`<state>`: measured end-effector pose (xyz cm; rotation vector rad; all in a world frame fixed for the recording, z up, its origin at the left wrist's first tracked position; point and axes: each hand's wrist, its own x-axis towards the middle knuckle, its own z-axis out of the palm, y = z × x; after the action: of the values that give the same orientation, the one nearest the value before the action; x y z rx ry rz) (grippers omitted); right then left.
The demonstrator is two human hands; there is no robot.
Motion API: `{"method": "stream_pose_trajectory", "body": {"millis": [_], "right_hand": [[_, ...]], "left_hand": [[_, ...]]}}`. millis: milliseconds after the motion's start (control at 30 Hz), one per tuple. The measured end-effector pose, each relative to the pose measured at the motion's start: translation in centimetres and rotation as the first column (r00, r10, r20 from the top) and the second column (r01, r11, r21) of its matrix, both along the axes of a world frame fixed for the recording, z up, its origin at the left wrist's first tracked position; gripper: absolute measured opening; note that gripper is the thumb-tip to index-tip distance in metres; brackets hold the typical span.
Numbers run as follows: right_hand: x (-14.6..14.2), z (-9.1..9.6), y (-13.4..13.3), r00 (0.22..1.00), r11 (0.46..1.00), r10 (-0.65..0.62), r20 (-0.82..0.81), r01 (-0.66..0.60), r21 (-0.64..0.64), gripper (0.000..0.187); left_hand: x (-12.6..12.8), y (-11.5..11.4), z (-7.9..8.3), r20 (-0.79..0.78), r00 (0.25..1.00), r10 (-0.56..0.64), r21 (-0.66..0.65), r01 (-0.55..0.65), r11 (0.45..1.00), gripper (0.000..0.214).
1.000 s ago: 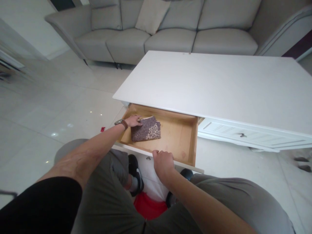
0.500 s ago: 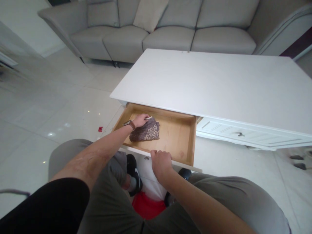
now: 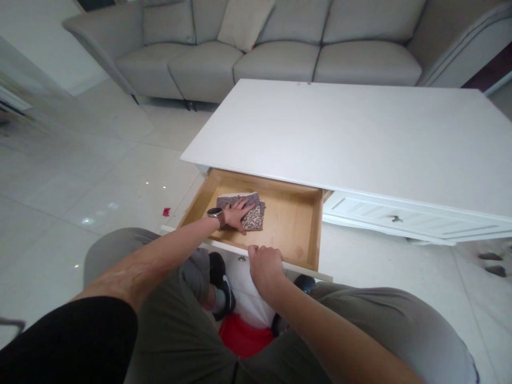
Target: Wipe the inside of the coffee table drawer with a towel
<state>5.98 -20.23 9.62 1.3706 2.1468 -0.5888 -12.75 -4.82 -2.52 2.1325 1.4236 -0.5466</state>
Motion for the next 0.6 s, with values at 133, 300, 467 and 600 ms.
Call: {"method": "stream_pose_trajectory", "body": {"millis": [133,300,467,600], "right_hand": [[0.0,-0.1,0.0,1.000,1.000,-0.001,0.006,0.001,0.009,0.050],[0.4,0.1,0.2,1.000,1.000,-0.011,-0.022,0.011,-0.001,0.048],[2.1,1.9,2.1,0.988,1.000,-0.013,-0.152,0.012,-0.010,0.039],[4.7,3.7,4.9,0.885,0.942,-0.174,-0.432,0.278,0.190,0.068]], "left_hand": [[0.3,-0.9,-0.6,-0.041,0.999,-0.034,0.066,0.037,0.997,0.119],[0.0,0.1,1.6,0.211,0.976,0.062,0.096,-0.084,0.992,0.072],[-0.8,1.4,6.5,0.649,0.636,0.417,-0.068,-0.497,0.865,0.049],[-0.4,0.7,11.5,0.718,0.198,0.667,-0.458,-0.588,0.667,0.043]]}}
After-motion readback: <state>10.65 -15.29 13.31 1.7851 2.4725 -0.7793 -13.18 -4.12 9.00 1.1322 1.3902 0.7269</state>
